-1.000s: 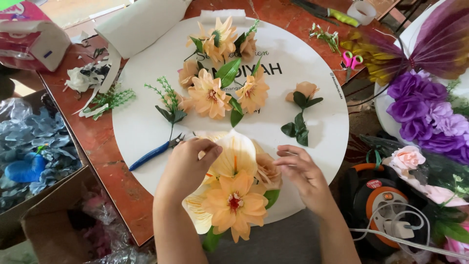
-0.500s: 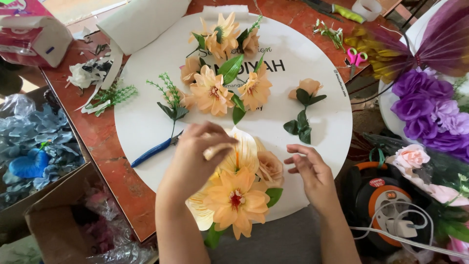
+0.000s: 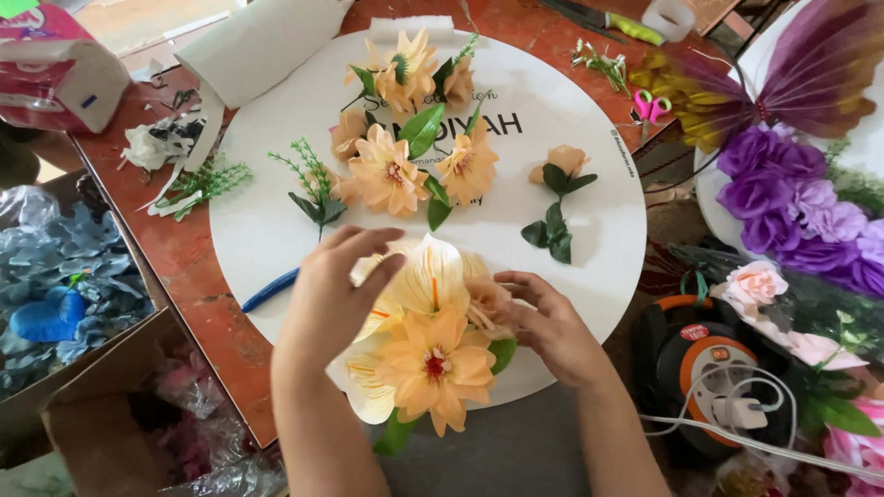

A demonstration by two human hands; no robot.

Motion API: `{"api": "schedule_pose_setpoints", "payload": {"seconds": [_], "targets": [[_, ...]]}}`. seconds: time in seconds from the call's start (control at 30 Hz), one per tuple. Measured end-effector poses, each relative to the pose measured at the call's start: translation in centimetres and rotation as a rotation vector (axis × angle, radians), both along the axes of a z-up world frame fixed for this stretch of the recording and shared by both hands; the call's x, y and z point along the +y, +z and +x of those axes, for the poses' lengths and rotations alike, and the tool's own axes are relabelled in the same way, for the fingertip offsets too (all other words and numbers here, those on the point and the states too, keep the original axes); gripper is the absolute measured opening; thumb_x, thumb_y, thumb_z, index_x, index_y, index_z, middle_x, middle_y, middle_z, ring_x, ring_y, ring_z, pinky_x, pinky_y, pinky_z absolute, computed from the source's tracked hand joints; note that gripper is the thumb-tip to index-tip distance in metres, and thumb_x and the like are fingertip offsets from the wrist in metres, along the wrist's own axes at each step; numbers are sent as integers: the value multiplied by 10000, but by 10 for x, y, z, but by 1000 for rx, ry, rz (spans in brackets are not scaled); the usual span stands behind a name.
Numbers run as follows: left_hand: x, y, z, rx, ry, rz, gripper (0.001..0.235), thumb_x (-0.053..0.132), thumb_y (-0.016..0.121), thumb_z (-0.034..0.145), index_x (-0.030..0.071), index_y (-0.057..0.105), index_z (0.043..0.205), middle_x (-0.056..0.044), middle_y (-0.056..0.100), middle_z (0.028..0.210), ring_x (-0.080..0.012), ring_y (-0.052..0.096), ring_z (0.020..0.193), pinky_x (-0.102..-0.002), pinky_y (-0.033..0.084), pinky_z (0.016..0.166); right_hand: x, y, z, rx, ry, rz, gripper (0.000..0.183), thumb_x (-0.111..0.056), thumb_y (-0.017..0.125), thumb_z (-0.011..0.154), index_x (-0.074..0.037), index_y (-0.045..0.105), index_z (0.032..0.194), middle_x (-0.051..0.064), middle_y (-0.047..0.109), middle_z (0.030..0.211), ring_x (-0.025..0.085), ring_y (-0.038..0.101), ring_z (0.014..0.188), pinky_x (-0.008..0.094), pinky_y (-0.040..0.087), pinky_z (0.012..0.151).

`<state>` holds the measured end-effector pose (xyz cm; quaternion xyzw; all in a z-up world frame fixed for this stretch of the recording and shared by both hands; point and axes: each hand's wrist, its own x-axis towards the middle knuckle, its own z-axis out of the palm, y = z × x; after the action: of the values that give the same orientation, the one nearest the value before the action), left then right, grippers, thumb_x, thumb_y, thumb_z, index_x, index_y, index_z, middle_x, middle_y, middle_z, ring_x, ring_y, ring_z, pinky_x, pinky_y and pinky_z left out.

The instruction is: The person assembles a floral arrangement on a white circular board by attaching artificial flowers and leaves. They use pliers to trim stems and secure components, working with peach-colored flowers and green foliage while another person handles wrapping paper nearby.

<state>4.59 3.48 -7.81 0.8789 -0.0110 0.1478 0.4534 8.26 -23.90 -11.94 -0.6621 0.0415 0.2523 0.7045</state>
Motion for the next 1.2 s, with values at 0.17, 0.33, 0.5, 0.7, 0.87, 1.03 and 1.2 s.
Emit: {"api": "schedule_pose_setpoints", "payload": {"seconds": [0.17, 0.33, 0.5, 0.7, 0.87, 1.03, 1.2], "targets": [[12, 7, -7, 86, 62, -55, 280, 237, 734, 933, 200, 768, 1208, -111, 732, 990, -354, 723, 1018, -498, 548, 931, 7, 0, 6, -1, 18, 107, 599, -49, 748, 803, 22, 582, 1374, 156, 574, 1246, 312, 700, 1011, 444, 638, 794], [11, 12, -8, 133, 86, -74, 282, 231, 720, 940, 185, 761, 1215, -127, 725, 998, -369, 713, 1057, -515, 545, 933, 8, -25, 10, -99, -17, 152, 584, 123, 784, 756, 61, 657, 1323, 171, 673, 1100, 290, 740, 894, 424, 662, 738], [10, 11, -6, 143, 101, -73, 278, 231, 731, 935, 191, 761, 1208, -117, 727, 996, -349, 712, 1065, -505, 549, 931, -16, -49, 27, -332, -287, 302, 532, 126, 756, 788, 16, 645, 1297, 198, 743, 1067, 274, 756, 904, 381, 648, 771], [13, 11, -8, 141, 113, -78, 293, 237, 722, 942, 160, 752, 1223, -144, 725, 1006, -359, 709, 1064, -504, 544, 938, -2, -22, -1, -327, -184, 45, 493, 74, 799, 803, -25, 685, 1271, 200, 770, 1016, 229, 741, 849, 348, 653, 714], [16, 8, -8, 144, 118, -85, 298, 223, 721, 945, 149, 753, 1232, -152, 720, 1013, -361, 707, 1061, -505, 538, 940, -6, -35, -1, -370, -153, -101, 389, 25, 801, 835, -52, 702, 1203, 197, 793, 1011, 216, 748, 841, 342, 661, 694], [16, 7, -8, 189, 131, -89, 316, 240, 716, 946, 161, 744, 1250, -142, 716, 1027, -348, 699, 1076, -479, 538, 942, 2, -23, -4, -359, -98, -204, 292, -20, 845, 827, -47, 739, 1098, 175, 790, 926, 209, 748, 830, 354, 668, 712], [17, 6, -9, 197, 142, -76, 326, 243, 724, 941, 162, 743, 1256, -135, 717, 1023, -347, 698, 1071, -480, 542, 940, 7, -18, -8, -349, -111, -205, 278, -24, 849, 819, -27, 732, 1071, 168, 758, 938, 249, 746, 882, 388, 658, 742]]}}
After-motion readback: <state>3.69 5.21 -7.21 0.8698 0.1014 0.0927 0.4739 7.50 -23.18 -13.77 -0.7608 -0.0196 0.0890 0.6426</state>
